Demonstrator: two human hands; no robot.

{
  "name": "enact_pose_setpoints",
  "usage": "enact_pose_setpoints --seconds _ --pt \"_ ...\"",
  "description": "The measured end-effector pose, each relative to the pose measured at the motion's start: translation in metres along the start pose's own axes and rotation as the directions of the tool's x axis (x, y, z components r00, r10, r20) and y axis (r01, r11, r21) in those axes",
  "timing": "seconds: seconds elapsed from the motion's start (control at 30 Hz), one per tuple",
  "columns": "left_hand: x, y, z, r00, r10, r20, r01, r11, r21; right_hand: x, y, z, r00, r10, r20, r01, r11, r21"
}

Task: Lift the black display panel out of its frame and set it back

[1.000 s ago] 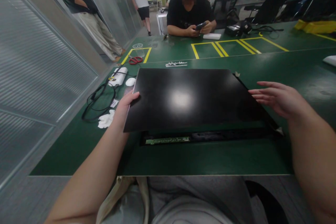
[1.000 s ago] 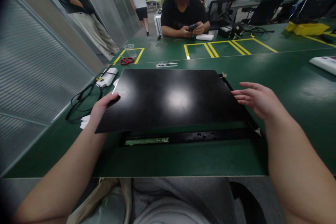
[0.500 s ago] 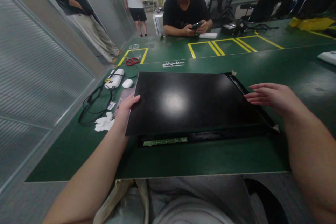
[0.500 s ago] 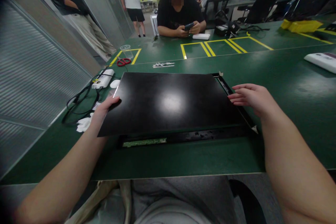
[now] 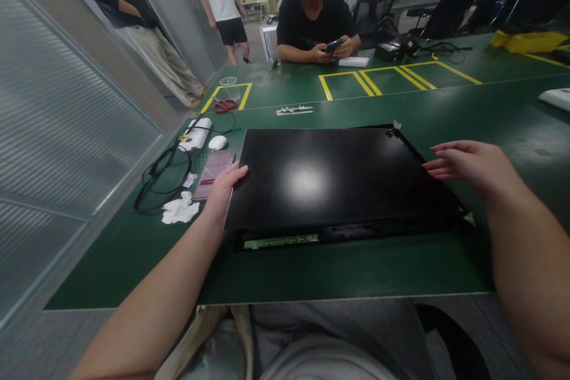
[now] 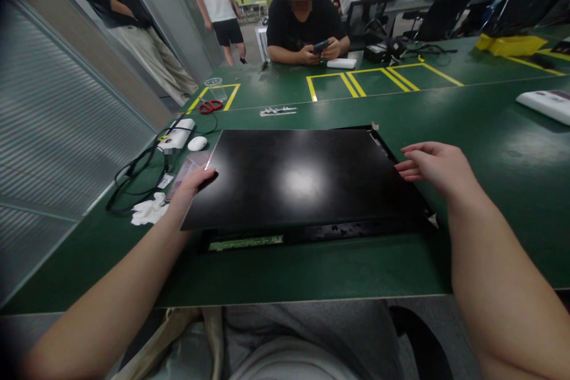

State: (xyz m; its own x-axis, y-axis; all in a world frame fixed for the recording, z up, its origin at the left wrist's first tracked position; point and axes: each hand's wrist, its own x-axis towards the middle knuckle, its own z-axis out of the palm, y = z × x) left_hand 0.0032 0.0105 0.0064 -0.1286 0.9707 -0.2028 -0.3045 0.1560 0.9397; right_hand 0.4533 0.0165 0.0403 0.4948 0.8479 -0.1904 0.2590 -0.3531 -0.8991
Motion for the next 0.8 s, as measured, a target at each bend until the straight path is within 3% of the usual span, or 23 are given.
enact_pose_setpoints --seconds 0.8 --pt "-0.008 -0.002 0.007 1.0 -0.021 -0.011 0.022 0.997 0.074 0.016 0.018 0.0 0.998 -0.055 -0.004 0.055 0.993 -0.1"
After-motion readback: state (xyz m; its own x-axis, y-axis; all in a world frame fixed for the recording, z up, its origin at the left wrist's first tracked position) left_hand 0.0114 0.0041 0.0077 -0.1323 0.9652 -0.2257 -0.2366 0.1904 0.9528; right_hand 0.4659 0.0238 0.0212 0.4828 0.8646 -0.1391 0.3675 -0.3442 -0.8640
